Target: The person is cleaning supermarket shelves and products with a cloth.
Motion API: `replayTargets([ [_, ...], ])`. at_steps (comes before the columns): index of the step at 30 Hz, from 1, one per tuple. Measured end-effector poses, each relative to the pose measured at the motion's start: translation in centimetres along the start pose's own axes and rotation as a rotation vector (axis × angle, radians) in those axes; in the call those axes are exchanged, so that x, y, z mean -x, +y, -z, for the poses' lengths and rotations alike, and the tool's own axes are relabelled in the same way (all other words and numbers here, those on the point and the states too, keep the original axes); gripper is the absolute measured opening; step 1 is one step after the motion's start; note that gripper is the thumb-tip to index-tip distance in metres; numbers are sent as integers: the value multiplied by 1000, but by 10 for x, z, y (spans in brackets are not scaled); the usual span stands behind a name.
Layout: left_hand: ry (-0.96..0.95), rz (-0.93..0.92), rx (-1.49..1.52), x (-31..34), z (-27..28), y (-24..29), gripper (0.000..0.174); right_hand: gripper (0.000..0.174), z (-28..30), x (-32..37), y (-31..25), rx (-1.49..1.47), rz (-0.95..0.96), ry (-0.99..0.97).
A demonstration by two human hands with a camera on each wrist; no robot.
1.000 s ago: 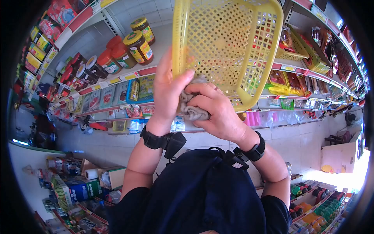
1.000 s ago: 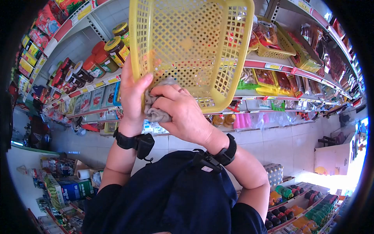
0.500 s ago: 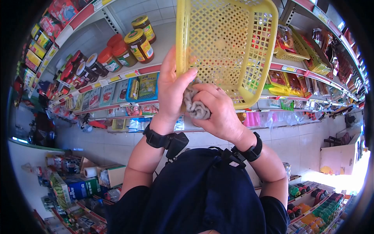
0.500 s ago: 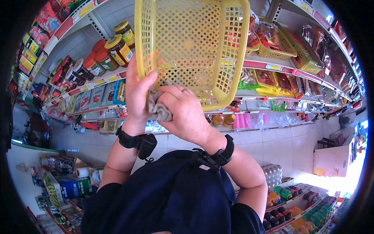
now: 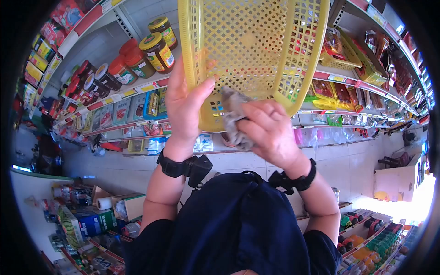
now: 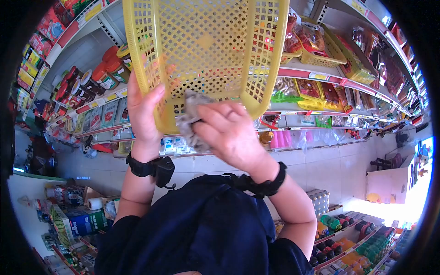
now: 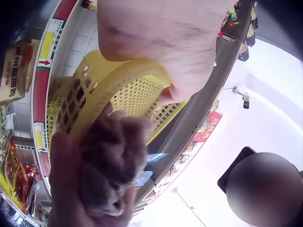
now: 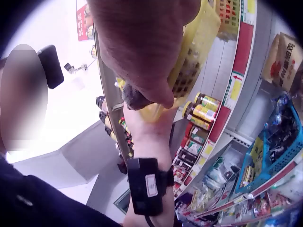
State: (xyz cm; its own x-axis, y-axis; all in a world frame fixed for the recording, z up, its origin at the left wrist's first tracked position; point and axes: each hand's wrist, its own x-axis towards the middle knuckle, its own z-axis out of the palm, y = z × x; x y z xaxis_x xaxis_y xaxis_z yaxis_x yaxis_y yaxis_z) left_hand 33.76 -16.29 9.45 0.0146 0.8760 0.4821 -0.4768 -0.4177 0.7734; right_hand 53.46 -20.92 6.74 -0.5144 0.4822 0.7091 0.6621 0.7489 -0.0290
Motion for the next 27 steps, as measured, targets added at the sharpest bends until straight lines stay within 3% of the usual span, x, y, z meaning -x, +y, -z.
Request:
replayTargets([
  [3,-72,-11,-150,4,10,9,63,32,21,11,11,44,-135,-126],
  [7,-101,-33,-189,7,7,7,63,34,25,5,3,35,-307,-74],
  [9,-120,-41,-149,8,1,6,62,42,21,-3,1,84,-484,-95],
  [12,-157,-65,-164,11,-7,4,61,40,1,-8,-6,59,-363,-223],
  [15,-154,-72,-190,10,-7,-8,61,33,-9,-22,-16,-105,-217,-99],
  [19,-148,-34,-181,11,-4,-11,61,29,-12,-26,-16,-178,-211,-203],
  [21,-110,57,-223,9,1,-11,61,21,-19,-20,-8,1,-198,-94],
  [23,-92,29,-191,9,2,-11,62,19,-19,-18,-5,-12,-221,-68],
  [25,-74,5,-160,9,4,-12,62,20,-8,-13,2,203,-394,-359],
  [27,-79,-8,-145,9,5,-12,63,21,-6,-12,7,151,-426,-413],
])
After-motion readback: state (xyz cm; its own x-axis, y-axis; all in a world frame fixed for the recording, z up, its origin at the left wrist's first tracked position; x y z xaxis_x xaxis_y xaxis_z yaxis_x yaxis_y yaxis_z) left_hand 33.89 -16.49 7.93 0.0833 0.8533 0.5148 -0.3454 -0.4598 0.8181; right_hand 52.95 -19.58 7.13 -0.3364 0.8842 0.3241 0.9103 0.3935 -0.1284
